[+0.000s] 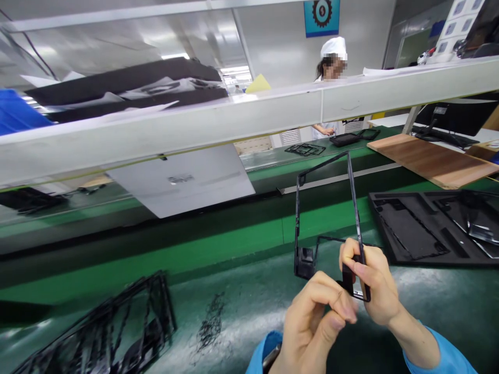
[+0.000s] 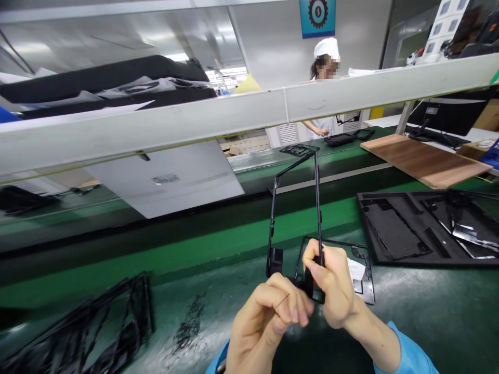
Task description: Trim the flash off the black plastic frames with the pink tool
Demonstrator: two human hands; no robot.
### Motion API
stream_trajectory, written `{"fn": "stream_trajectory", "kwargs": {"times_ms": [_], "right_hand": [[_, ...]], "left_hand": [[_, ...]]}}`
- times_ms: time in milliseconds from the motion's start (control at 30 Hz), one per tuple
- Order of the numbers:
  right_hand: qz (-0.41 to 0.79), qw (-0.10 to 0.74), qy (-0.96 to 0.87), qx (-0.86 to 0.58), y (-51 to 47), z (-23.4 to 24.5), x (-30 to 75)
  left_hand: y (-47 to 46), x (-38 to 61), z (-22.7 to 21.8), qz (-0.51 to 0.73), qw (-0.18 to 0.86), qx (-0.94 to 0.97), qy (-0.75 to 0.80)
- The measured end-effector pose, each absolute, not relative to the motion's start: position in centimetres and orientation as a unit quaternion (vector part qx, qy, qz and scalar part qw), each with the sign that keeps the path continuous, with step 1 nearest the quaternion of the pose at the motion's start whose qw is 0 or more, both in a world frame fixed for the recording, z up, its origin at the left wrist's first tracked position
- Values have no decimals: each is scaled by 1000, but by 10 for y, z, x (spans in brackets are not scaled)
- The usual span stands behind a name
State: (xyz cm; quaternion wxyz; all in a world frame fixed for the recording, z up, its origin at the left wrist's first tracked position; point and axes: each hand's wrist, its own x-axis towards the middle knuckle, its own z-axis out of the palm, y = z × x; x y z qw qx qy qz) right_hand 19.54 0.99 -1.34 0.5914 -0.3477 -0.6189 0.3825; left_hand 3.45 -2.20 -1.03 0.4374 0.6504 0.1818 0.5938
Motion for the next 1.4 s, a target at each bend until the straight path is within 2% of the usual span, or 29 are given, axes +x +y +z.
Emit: {"fn": "stream_trajectory", "kwargs": {"times_ms": [133, 300, 600, 800, 1067, 1400], "right_hand": [[394, 589, -615, -345, 10, -11, 197], [440, 631, -542, -338, 11, -3, 206], [444, 629, -553, -319, 6, 1, 204], [410, 613, -594, -322, -1, 1, 205], [324, 584, -670, -325, -7, 6, 201], [320, 575, -679, -326, -11, 11, 192]], "left_hand": [[-18, 27, -6, 578, 361, 688, 251], [-3, 0, 3, 527, 244, 743, 333], [-4, 7, -5, 524, 180, 778, 295], [-11, 13, -4, 490, 185, 800, 292], [-9, 13, -4, 457, 255, 802, 286], [-10, 9, -3, 427, 272, 812, 290]]}}
